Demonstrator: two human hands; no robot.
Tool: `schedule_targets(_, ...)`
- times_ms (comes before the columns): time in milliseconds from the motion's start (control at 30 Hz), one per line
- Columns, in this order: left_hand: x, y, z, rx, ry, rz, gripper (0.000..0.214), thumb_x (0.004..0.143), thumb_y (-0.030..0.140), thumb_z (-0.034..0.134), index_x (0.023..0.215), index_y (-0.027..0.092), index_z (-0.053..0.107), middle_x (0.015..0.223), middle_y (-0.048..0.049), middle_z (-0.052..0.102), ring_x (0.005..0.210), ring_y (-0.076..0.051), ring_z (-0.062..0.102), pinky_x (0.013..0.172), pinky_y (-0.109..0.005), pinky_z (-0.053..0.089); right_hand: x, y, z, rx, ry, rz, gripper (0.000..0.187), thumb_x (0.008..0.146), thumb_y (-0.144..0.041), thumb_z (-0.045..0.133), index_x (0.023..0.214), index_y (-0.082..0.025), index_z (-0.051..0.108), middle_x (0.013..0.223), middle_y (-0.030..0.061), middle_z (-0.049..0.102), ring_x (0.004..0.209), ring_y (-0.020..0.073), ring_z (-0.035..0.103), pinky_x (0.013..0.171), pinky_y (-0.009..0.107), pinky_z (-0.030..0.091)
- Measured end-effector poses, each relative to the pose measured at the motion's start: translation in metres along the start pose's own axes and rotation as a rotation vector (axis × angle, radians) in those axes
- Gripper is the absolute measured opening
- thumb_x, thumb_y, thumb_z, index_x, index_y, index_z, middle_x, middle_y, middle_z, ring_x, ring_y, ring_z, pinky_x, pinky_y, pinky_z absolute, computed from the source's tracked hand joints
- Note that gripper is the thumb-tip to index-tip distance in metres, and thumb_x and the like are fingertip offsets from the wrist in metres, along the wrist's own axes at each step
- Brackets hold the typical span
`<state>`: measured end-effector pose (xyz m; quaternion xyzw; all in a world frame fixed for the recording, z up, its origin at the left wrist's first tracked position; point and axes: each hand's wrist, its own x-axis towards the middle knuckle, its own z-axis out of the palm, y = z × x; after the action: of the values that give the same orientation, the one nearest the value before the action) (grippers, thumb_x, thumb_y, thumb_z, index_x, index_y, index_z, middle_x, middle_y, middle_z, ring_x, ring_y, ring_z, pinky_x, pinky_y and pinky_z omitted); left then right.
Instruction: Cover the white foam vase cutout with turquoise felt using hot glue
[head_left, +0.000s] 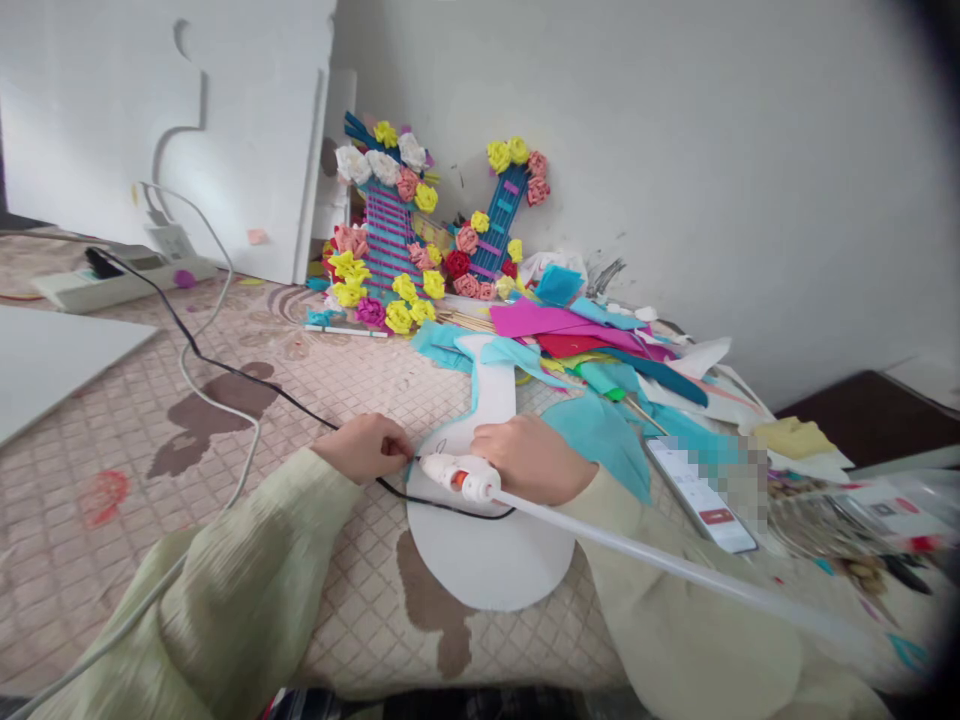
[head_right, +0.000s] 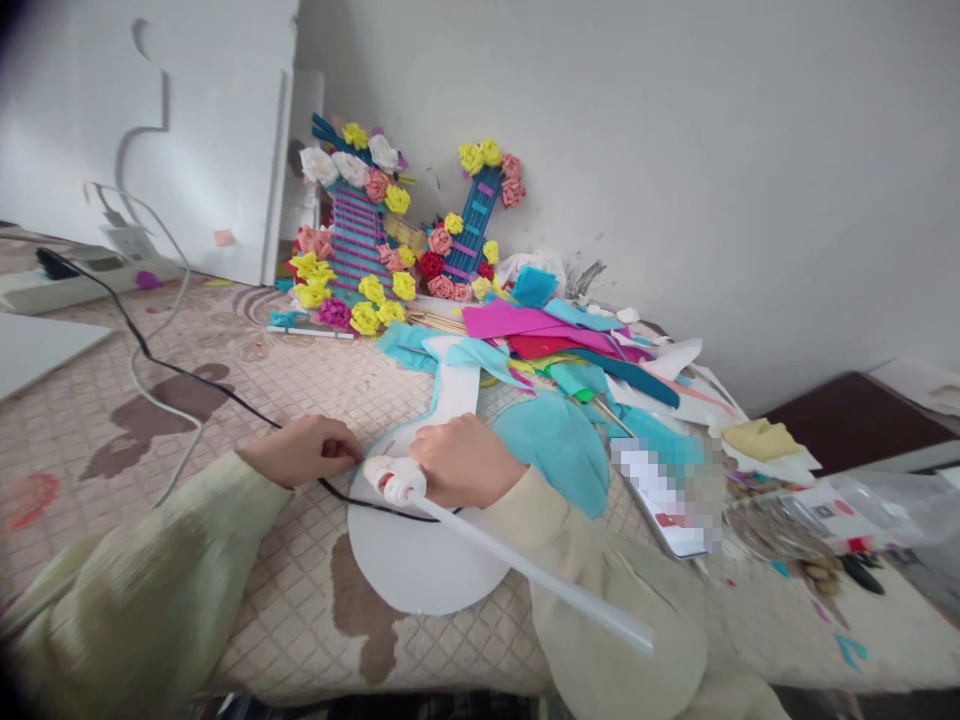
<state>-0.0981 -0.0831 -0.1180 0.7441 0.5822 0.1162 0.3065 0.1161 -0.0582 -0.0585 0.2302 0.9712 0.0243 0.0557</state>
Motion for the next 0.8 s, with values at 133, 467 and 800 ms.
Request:
schedule_targets(133,-0.001,0.000,-0.001,0.002,0.000,0.004,0.025,0.062,0.022,0.046,0.076,0.016,0.066,0.061,0.0009,0.060,0.055,-0.009,0.051,0.051,-0.017,0.037,0.001,0.002,-0.002,-0.029,-0.008,0.045,0.023,0.075,-0.034,0.046,0.065,-0.016,0.056,0.072,0.0021,0.061,0.058,0.0124,0.053,0.046,0.027,0.016)
schedule_targets(467,-0.001,-0.003,0.001,-0.003,0.001,0.007,0.023,0.062,0.022,0.047,0.073,0.016,0.065,0.058,0.0016,0.059,0.053,-0.009,0.049,0.051,-0.018,0.036,0.000,0.010,0.005,-0.006,0.046,0.091,0.027,0.075,-0.038,0.044,0.065,-0.016,0.057,0.069,0.0028,0.060,0.058,0.0121,0.051,0.046,0.026,0.015)
schedule_targets(800,-0.001,-0.002,0.000,-0.020,-0.004,-0.007,0.022,0.061,0.022,0.047,0.073,0.017,0.065,0.060,0.0018,0.059,0.055,-0.009,0.050,0.052,-0.017,0.036,-0.006,0.016,0.000,0.065,0.107,0.137,0.023,0.071,-0.034,0.047,0.060,-0.015,0.055,0.061,0.0017,0.055,0.053,0.0100,0.044,0.048,0.025,0.018)
